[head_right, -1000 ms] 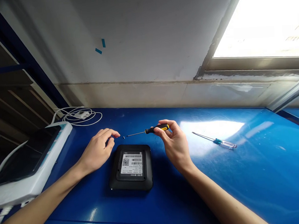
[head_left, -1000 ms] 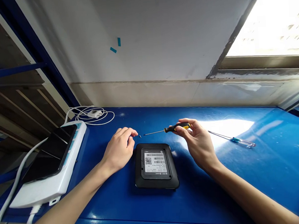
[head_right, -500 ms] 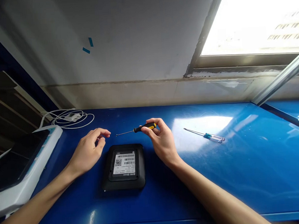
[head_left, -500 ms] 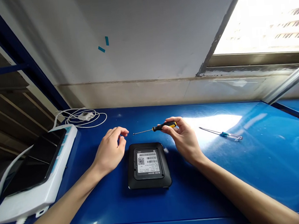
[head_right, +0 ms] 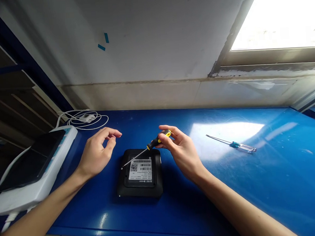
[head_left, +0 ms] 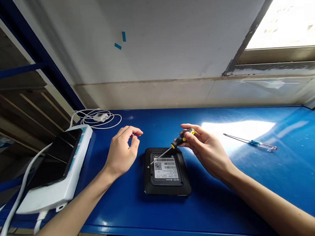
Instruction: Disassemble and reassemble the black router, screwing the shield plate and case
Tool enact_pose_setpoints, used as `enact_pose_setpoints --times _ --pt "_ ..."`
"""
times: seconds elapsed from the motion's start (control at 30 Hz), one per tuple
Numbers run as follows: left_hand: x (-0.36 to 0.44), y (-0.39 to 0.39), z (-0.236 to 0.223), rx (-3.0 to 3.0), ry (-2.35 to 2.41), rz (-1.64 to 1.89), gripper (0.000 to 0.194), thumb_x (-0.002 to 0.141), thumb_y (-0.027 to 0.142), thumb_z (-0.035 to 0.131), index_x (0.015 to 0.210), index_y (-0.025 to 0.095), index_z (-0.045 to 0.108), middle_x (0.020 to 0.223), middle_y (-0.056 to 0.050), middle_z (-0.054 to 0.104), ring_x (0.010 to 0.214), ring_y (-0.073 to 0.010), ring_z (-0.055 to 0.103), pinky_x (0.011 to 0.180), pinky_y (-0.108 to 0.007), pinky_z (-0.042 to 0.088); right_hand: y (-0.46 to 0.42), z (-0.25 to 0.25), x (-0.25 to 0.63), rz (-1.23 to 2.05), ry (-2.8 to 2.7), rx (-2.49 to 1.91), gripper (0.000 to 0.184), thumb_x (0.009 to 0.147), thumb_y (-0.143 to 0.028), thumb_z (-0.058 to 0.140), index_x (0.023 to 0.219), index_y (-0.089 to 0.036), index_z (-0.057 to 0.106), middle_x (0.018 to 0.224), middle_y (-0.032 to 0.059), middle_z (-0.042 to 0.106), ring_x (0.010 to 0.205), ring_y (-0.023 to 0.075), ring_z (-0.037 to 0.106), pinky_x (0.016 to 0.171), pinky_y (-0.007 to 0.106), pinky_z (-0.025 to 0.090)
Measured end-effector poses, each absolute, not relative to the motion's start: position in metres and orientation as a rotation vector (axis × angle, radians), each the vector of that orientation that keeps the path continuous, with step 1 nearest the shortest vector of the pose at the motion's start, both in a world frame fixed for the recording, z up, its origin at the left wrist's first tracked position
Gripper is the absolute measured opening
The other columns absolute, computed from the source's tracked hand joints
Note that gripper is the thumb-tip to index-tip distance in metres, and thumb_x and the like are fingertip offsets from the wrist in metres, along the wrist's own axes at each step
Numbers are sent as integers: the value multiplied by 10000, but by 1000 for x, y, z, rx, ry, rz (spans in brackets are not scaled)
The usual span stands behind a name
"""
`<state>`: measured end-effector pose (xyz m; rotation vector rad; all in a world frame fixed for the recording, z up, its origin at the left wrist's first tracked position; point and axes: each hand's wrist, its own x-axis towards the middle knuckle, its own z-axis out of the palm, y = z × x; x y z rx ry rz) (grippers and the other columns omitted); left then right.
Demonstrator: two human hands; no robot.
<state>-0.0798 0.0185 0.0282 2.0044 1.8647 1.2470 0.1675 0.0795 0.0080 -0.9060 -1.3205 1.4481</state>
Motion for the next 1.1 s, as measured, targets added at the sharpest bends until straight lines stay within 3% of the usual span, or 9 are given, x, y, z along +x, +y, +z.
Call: enact_pose_setpoints --times 0.2,0.57,0.7,0.83,0.97,1.1 --pt "-78 18 29 1998 1834 1244 206 919 170 483 911 209 685 943 -25 736 855 -199 667 799 -335 549 81 5 168 1469 -1349 -962 448 809 -511 820 1150 -235 727 911 2 662 822 125 707 765 234 632" --pt "-79 17 29 1985 1811 1194 190 942 202 482 940 210 671 980 -27 715 881 -201 643 796 -337 530 84 5 170 1357 -1492 -1005 452 826 -535 788 1158 -239 709 896 2 691 775 133 727 767 267 635" --pt "-81 15 30 2014 1636 954 203 951 316 556 1108 231 651 1166 -49 672 1076 -247 608 970 -425 516 80 12 171 1267 -1559 -974 424 828 -503 791 1145 -236 701 918 12 736 733 139 743 748 281 641" --pt "-81 12 33 2034 1311 532 530 850 411 740 1332 285 560 1390 -54 569 1326 -295 478 1140 -500 427 76 18 171 1156 -1601 -933 363 832 -447 790 1118 -238 710 888 11 747 715 144 740 709 285 647" --pt "-83 12 36 1964 1256 460 545 870 367 700 1378 288 518 1400 -51 557 1339 -288 480 1155 -495 417 75 20 170 1114 -1592 -925 367 831 -434 788 1123 -232 696 874 9 738 704 145 731 712 305 653" --pt "-85 11 39 1947 1269 453 513 901 363 658 1385 284 506 1409 -57 554 1326 -293 499 1150 -514 418 82 18 173 1056 -1450 -972 487 812 -488 797 1185 -224 631 906 12 716 709 151 717 731 347 655"
